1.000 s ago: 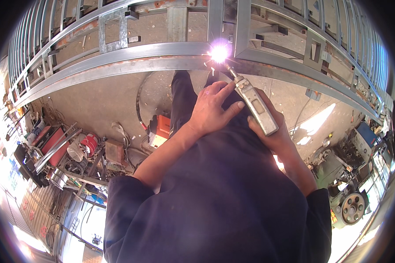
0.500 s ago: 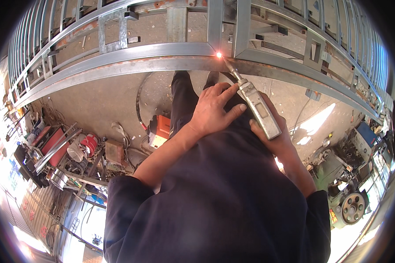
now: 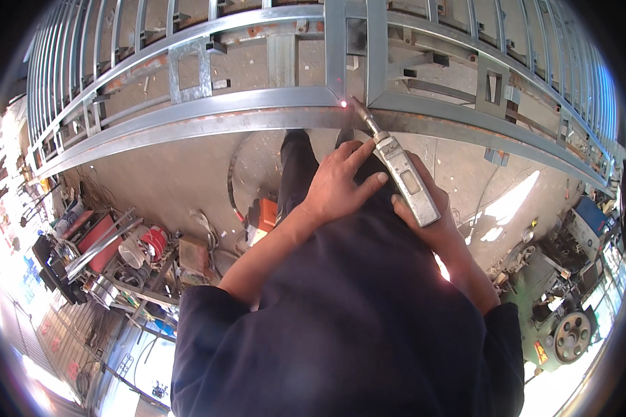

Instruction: The person welds a metal frame using a handheld welding torch, moving along joints and seams to fuse metal pieces. The person holds the frame with one hand while operating the torch with the other, producing sparks and bright flashes during welding.

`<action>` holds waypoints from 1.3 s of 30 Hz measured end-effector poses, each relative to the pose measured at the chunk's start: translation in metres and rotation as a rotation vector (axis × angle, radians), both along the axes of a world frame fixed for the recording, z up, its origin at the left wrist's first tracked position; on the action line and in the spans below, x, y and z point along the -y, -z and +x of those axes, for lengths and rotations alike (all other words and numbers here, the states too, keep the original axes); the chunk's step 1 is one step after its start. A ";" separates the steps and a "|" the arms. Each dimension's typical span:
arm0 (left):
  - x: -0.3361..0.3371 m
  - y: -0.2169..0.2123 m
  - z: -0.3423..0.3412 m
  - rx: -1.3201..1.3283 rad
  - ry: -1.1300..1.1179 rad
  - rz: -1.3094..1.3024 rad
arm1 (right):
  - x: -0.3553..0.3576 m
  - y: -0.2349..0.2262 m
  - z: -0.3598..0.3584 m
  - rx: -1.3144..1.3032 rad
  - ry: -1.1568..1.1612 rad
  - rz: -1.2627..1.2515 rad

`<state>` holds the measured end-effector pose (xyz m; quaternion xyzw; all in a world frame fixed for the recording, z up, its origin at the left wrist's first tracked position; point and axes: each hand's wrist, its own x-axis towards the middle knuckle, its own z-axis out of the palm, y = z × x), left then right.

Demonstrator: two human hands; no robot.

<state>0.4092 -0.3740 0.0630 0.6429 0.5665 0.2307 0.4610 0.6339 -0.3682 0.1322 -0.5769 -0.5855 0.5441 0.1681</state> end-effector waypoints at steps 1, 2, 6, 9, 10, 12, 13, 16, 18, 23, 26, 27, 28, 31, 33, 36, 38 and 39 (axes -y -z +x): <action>-0.002 -0.004 0.003 0.005 -0.012 -0.001 | 0.000 -0.001 0.002 0.000 0.007 0.016; -0.005 -0.008 0.004 0.011 -0.023 -0.001 | 0.000 -0.001 0.006 0.005 0.008 0.020; -0.012 -0.026 0.009 0.075 -0.123 -0.149 | -0.004 -0.007 0.016 -0.082 0.036 0.063; -0.017 -0.016 -0.002 0.021 -0.239 -0.127 | -0.007 -0.006 0.016 -0.078 0.065 0.089; -0.023 -0.015 -0.002 0.057 -0.303 -0.102 | -0.007 -0.006 0.017 -0.081 0.093 0.070; -0.048 -0.012 -0.015 0.042 -0.314 -0.077 | -0.010 -0.004 0.018 -0.086 0.152 0.032; -0.065 -0.011 -0.023 0.037 -0.321 -0.066 | -0.012 -0.003 0.018 -0.077 0.161 0.051; -0.118 0.009 -0.041 -0.117 -0.290 0.095 | -0.021 -0.001 0.016 -0.076 0.203 0.070; -0.160 0.020 -0.048 -0.232 -0.230 0.195 | -0.028 -0.002 0.010 -0.109 0.262 0.048; -0.259 0.039 -0.047 -0.583 0.052 0.441 | -0.046 -0.007 -0.013 -0.083 0.356 0.062; -0.300 0.056 -0.046 -0.640 0.176 0.543 | -0.057 -0.011 -0.024 -0.052 0.375 0.057; -0.305 0.060 -0.045 -0.654 0.211 0.496 | -0.059 -0.011 -0.026 -0.039 0.374 0.057; -0.311 0.056 -0.043 -0.667 0.255 0.450 | -0.062 -0.010 -0.029 -0.042 0.385 0.069; -0.329 0.051 -0.037 -0.717 0.386 0.419 | -0.064 -0.009 -0.037 -0.076 0.460 0.047; -0.336 0.050 -0.036 -0.736 0.459 0.423 | -0.072 -0.011 -0.042 -0.057 0.463 0.041; -0.346 0.043 -0.038 -0.748 0.528 0.422 | -0.078 -0.011 -0.048 -0.047 0.461 0.031; -0.350 0.041 -0.040 -0.759 0.561 0.418 | -0.084 -0.011 -0.053 -0.035 0.457 0.044; -0.353 0.041 -0.042 -0.766 0.577 0.414 | -0.087 -0.010 -0.057 -0.030 0.456 0.052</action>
